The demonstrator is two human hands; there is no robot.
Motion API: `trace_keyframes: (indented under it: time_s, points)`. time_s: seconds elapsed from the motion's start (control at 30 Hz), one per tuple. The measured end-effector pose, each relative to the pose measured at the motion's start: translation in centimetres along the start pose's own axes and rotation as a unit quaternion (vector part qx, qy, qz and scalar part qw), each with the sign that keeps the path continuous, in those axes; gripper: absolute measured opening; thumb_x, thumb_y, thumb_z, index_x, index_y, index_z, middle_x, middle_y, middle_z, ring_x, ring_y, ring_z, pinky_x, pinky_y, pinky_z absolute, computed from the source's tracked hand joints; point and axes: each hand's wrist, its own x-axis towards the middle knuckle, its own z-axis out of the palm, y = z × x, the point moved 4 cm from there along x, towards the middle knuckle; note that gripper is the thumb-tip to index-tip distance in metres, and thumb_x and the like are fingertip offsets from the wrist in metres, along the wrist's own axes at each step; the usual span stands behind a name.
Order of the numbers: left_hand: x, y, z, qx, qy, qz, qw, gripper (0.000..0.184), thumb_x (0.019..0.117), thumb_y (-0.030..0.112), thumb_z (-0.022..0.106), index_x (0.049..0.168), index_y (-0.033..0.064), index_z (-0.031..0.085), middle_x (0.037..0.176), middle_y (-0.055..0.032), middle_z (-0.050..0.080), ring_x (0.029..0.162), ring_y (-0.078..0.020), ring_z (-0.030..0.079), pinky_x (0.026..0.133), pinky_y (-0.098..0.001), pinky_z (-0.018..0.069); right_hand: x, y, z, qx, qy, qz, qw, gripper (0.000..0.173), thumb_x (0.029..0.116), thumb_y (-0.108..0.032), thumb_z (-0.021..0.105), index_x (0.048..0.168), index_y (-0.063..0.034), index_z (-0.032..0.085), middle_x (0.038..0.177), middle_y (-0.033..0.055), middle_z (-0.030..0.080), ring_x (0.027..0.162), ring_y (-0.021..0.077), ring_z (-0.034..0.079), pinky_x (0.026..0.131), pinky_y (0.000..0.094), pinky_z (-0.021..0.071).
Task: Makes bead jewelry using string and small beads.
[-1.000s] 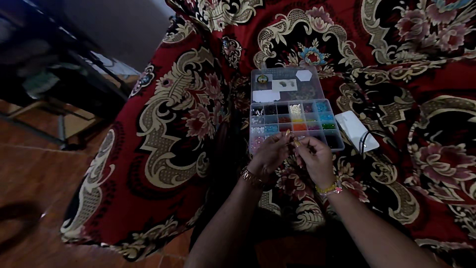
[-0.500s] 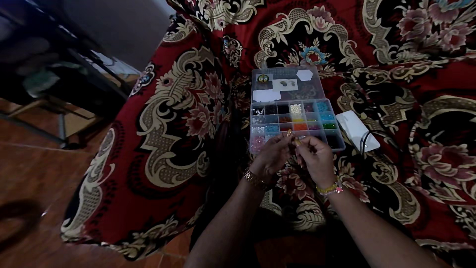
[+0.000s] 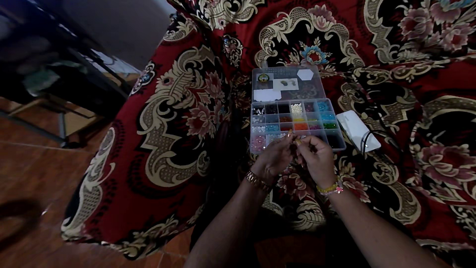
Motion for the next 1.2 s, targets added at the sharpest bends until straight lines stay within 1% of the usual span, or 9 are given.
trace_keyframes:
  time_s: [0.07,0.2,0.3,0.4,0.53,0.77,0.9,1.07,1.2]
  points:
    - [0.05,-0.17,-0.1,-0.004,-0.002,-0.007,1.0,0.03,0.1121,0.021,0.035,0.114,0.0048,0.061,0.097,-0.0033,0.068,0.089,-0.0107,0.067,0.083,-0.0263,0.0569,-0.05,0.01,0.0,-0.003,0.001,0.0,1.0,0.01,0.0931,-0.008,0.062,0.085,-0.0042,0.067,0.064,-0.0068,0.061,0.051,-0.001,0.056,0.048,0.0158,0.0503]
    - [0.09,-0.32,-0.1,-0.015,0.008,-0.007,1.0,0.029,0.1117,0.02,0.037,0.113,0.0044,0.061,0.096,-0.0036,0.068,0.087,-0.0105,0.068,0.082,-0.0257,0.0571,-0.1,0.11,0.02,-0.001,0.003,-0.004,1.0,0.009,0.0925,-0.008,0.063,0.085,-0.0041,0.068,0.064,-0.0072,0.06,0.051,-0.0012,0.056,0.048,0.0155,0.0499]
    - [0.11,-0.35,-0.21,-0.017,0.004,-0.005,1.0,0.028,0.1116,0.02,0.038,0.116,0.0042,0.06,0.099,-0.0039,0.069,0.09,-0.0107,0.068,0.083,-0.0259,0.0569,-0.1,0.1,0.0,-0.006,0.003,-0.004,1.0,0.009,0.0925,-0.008,0.063,0.085,-0.0041,0.067,0.064,-0.007,0.06,0.05,-0.001,0.056,0.048,0.0153,0.05]
    - [0.05,-0.32,-0.16,-0.016,0.0,-0.003,1.0,0.027,0.1117,0.019,0.037,0.115,0.0049,0.06,0.098,-0.0036,0.068,0.089,-0.0105,0.068,0.083,-0.0257,0.057,-0.1,0.1,0.0,-0.011,0.004,-0.004,1.0,0.01,0.0928,-0.008,0.063,0.084,-0.0047,0.067,0.063,-0.0068,0.06,0.051,-0.0013,0.056,0.048,0.0152,0.0498]
    - [0.15,-0.33,-0.2,-0.014,-0.009,-0.002,1.0,0.027,0.1117,0.019,0.037,0.116,0.0048,0.059,0.099,-0.0039,0.068,0.089,-0.0106,0.068,0.084,-0.0258,0.057,-0.07,0.13,0.0,-0.007,0.008,-0.002,1.0,0.01,0.0927,-0.008,0.062,0.084,-0.0049,0.066,0.062,-0.0069,0.06,0.049,-0.0006,0.056,0.047,0.0161,0.05]
    - [0.1,-0.32,-0.11,-0.021,0.006,0.004,1.0,0.026,0.1114,0.018,0.038,0.115,0.0039,0.058,0.098,-0.0041,0.068,0.088,-0.0107,0.067,0.084,-0.0261,0.0567,-0.01,0.17,-0.02,-0.008,0.011,0.004,1.0,0.01,0.0927,-0.008,0.062,0.084,-0.0051,0.066,0.062,-0.0065,0.06,0.049,0.0004,0.056,0.047,0.0168,0.0505]
    - [0.19,-0.37,-0.12,-0.018,0.0,0.001,1.0,0.028,0.1119,0.021,0.037,0.119,0.0042,0.058,0.102,-0.0038,0.068,0.092,-0.0102,0.067,0.086,-0.0253,0.0559,-0.02,0.09,-0.03,-0.002,0.013,0.001,1.0,0.01,0.0928,-0.008,0.062,0.084,-0.0051,0.067,0.063,-0.007,0.061,0.05,-0.0004,0.057,0.047,0.0162,0.0504]
    - [0.26,-0.5,-0.18,-0.008,-0.001,0.004,1.0,0.031,0.112,0.023,0.036,0.115,0.0047,0.061,0.097,-0.0027,0.068,0.088,-0.0095,0.067,0.082,-0.025,0.0566,-0.02,0.09,-0.01,-0.002,0.005,-0.004,1.0,0.01,0.0937,-0.008,0.062,0.086,-0.0044,0.067,0.063,-0.0072,0.061,0.05,-0.0008,0.056,0.047,0.0157,0.0498]
    - [0.23,-0.44,-0.13,-0.013,0.01,0.003,1.0,0.03,0.1118,0.022,0.037,0.116,0.0042,0.061,0.098,-0.0034,0.068,0.089,-0.0102,0.067,0.082,-0.0257,0.0567,0.01,0.07,0.02,-0.003,0.004,-0.003,1.0,0.01,0.0939,-0.008,0.062,0.085,-0.0043,0.067,0.063,-0.0074,0.061,0.05,-0.0009,0.056,0.047,0.0156,0.05]
